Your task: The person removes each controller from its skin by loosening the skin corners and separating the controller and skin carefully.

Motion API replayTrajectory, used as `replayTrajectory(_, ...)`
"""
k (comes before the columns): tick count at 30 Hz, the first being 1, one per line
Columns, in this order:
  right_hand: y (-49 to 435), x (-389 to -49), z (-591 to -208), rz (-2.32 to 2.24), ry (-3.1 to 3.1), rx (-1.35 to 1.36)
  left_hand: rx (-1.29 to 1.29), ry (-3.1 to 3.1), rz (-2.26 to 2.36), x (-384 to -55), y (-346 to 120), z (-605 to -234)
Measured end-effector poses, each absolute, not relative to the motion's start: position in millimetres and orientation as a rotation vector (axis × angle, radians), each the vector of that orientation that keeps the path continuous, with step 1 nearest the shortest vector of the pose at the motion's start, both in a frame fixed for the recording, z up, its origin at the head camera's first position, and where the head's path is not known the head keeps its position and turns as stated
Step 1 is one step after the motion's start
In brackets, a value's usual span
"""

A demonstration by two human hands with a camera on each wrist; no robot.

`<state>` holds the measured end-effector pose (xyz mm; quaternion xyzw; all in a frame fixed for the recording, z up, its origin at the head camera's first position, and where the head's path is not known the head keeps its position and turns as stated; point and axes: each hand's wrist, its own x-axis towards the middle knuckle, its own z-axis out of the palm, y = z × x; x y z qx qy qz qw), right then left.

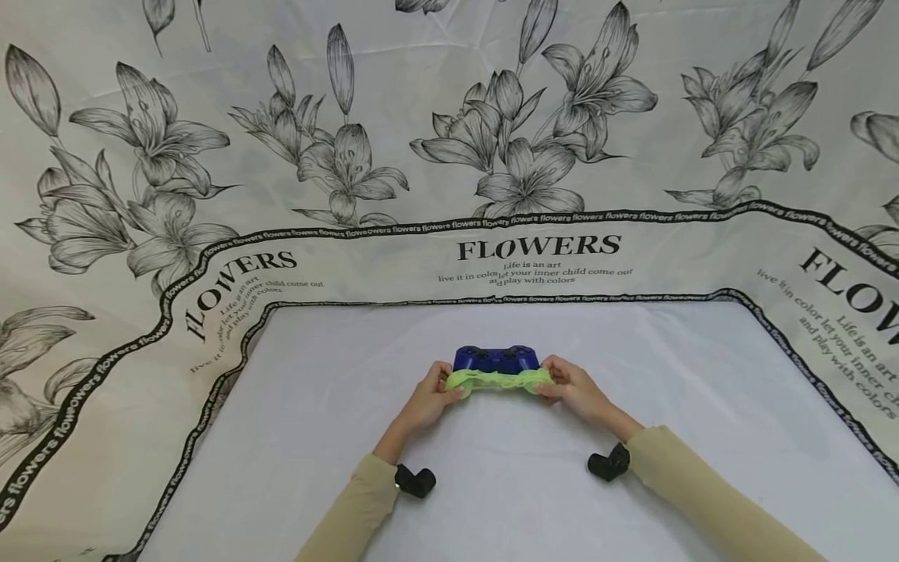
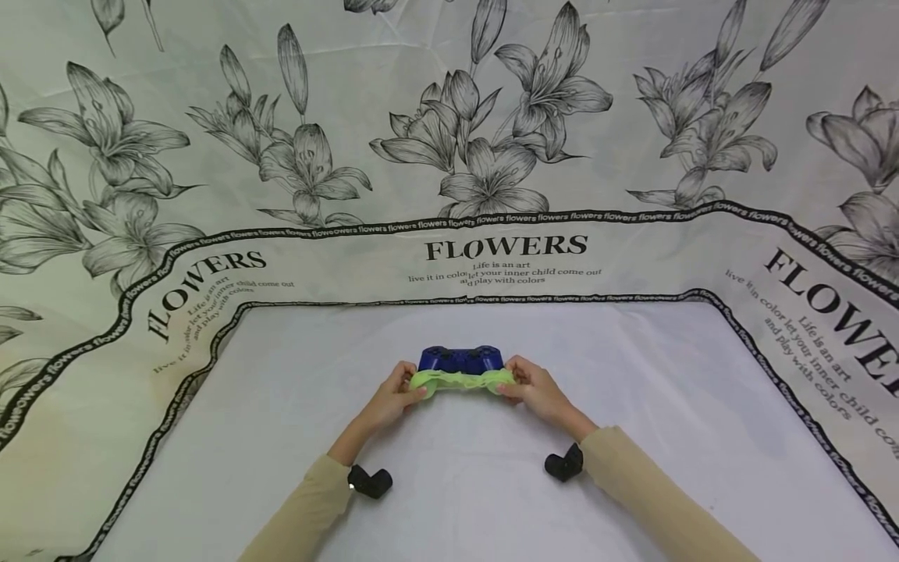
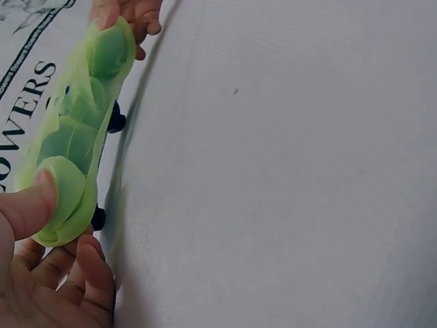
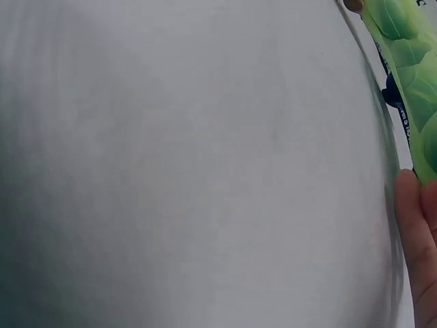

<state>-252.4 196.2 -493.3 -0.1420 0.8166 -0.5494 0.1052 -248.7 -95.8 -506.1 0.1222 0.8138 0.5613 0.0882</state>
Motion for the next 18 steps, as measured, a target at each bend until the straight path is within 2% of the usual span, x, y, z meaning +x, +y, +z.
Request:
replayTrajectory(10, 197.5, -246.3, -495.2, -1.43, 2.653, -0.318, 0.381, 2.438, 1.604, -250.8, -99.5, -504.0)
replayTrajectory(18, 201.1, -244.0, -498.3, -1.613, 2.65, -0.295, 0.364, 2.402, 1.662, -250.5, -98.7, -503.6)
